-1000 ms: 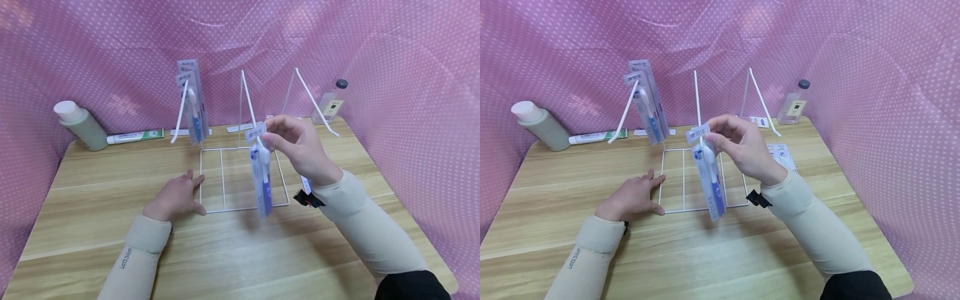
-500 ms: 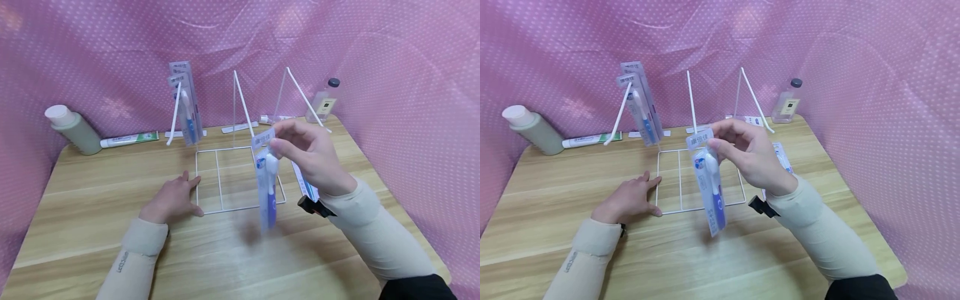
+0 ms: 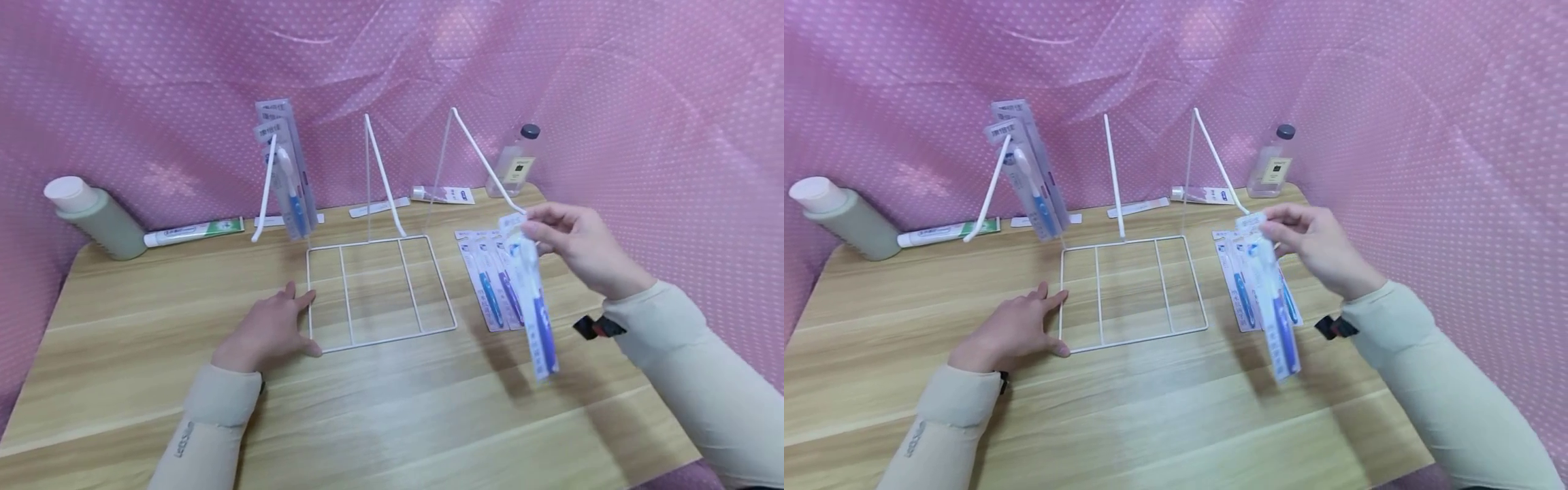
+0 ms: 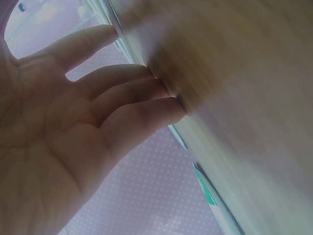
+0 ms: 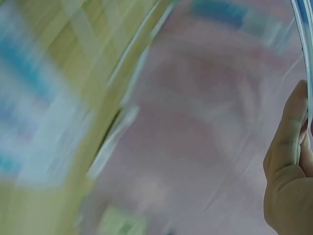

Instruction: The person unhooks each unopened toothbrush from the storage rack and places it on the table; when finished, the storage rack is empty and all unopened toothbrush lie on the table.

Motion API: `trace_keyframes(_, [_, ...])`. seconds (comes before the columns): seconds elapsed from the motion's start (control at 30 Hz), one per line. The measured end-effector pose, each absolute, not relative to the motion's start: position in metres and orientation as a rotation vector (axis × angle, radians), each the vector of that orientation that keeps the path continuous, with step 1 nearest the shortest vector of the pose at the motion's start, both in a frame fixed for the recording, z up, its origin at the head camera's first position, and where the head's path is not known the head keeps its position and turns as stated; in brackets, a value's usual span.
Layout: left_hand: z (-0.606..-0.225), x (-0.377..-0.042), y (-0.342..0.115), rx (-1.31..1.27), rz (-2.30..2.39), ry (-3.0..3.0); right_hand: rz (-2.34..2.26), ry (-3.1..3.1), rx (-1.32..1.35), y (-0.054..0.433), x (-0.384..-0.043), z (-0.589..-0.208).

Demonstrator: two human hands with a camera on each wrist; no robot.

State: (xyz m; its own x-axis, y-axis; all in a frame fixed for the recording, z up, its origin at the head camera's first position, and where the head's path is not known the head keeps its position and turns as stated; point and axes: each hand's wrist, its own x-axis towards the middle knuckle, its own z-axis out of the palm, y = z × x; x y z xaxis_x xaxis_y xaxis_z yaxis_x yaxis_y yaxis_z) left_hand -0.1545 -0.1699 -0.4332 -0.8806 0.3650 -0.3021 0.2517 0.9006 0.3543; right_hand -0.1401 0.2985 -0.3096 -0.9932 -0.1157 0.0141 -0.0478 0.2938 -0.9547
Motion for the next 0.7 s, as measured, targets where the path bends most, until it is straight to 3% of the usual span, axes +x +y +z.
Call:
trace_keyframes(0.3, [-0.433,-0.155,-0.167,0.469,0.392,2.691,-1.662,2.527,0.213,0.394,-0.206,-0.357])
trace_keyframes(0.7, [-0.437,-0.155,-0.167,0.519,0.369,2.708,-1.513,2.452,0.388,0.429,-0.262,-0.429])
